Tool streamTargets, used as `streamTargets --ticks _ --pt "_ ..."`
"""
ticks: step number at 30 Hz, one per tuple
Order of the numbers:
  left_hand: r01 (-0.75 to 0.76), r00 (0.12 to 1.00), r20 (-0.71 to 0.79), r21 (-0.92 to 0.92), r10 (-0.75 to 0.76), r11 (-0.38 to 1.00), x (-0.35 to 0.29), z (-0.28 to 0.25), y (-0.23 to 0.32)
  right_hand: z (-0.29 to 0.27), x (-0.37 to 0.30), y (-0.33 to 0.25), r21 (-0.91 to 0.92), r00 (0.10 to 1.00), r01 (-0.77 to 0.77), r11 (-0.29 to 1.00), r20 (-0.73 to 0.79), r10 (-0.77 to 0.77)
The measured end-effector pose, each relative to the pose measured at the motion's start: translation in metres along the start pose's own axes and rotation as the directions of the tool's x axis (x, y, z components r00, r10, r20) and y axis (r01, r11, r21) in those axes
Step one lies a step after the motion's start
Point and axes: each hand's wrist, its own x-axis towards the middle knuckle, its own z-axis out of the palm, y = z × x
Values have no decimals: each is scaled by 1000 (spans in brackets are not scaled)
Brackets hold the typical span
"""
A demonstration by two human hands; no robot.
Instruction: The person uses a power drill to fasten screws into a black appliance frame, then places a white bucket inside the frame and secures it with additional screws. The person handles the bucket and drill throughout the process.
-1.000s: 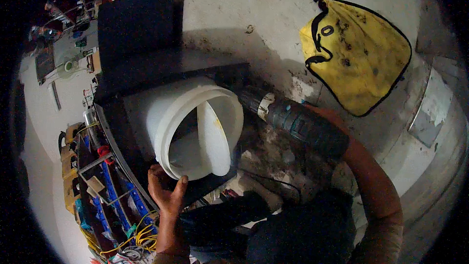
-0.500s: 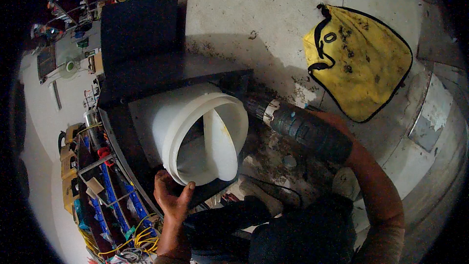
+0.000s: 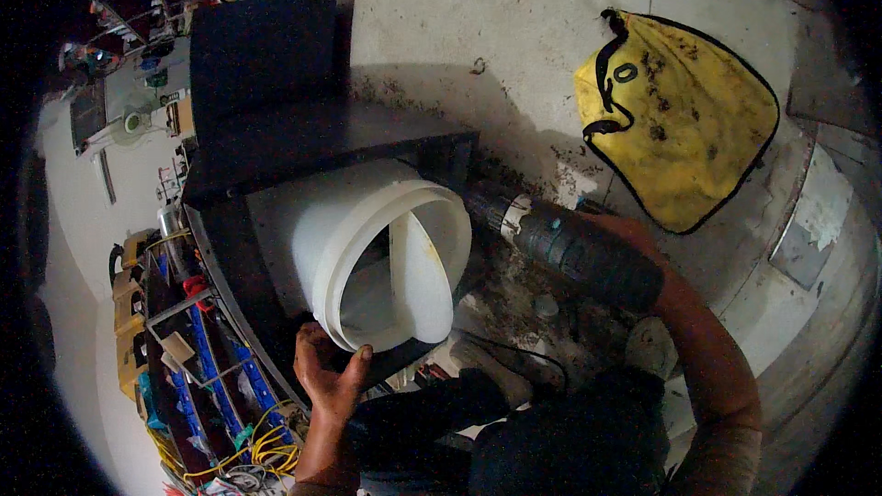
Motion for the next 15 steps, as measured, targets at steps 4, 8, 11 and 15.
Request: streamTargets --ticks 4,8,11,15 --pt "-75 997 17 82 73 994 0 -3 -3 4 -1 18 100 996 73 992 -50 -68" --pt "-56 998 10 34 55 998 1 -2 -4 1 -2 10 127 999 -31 991 -35 36" --pt "-26 999 -21 32 27 999 2 1 0 1 -1 10 110 1000 14 994 -21 -12" --pt "-28 1000 -13 25 28 999 2 -1 -3 3 0 0 54 999 38 998 -29 -36"
